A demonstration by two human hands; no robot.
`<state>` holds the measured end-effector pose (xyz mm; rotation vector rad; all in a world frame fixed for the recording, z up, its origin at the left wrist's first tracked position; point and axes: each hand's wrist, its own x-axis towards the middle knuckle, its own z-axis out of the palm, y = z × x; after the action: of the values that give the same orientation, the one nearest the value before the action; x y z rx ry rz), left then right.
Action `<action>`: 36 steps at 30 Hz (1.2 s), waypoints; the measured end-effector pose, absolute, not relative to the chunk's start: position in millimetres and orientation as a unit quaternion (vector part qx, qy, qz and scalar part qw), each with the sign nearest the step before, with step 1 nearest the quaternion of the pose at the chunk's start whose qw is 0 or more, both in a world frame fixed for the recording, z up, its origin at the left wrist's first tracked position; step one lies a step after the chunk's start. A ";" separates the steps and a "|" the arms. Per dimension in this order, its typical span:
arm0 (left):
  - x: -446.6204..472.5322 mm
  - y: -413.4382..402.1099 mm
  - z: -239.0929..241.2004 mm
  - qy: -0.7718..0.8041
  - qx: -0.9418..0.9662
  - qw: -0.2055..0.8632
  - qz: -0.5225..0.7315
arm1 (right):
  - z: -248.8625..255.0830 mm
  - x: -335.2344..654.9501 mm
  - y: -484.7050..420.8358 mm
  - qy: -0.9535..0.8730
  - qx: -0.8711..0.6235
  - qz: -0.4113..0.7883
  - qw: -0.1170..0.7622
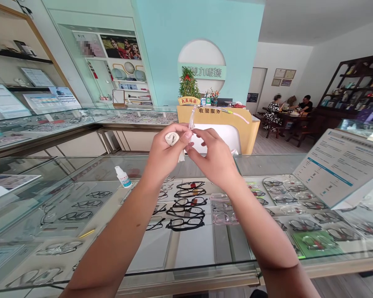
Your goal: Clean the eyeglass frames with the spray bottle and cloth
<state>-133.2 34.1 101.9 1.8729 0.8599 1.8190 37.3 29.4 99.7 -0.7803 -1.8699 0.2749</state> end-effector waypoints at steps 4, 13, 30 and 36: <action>-133.1 29.0 102.3 0.303 0.683 0.228 0.624 | 95.8 31.9 31.9 -0.788 -0.291 0.093 0.535; -140.2 18.5 106.7 0.329 0.688 0.124 0.636 | 96.5 43.1 27.4 -0.768 -0.295 0.047 0.566; -252.9 21.0 11.4 0.755 0.607 0.155 0.192 | 0.7 53.3 35.2 -0.782 -0.327 -0.005 0.531; -246.1 26.0 4.9 0.779 0.610 0.123 0.079 | -1.4 53.0 37.2 -0.789 -0.327 -0.023 0.519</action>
<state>-246.1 26.0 4.9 1.7811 2.2718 0.2301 53.0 37.2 -1.4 -0.7843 -1.8933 -0.0547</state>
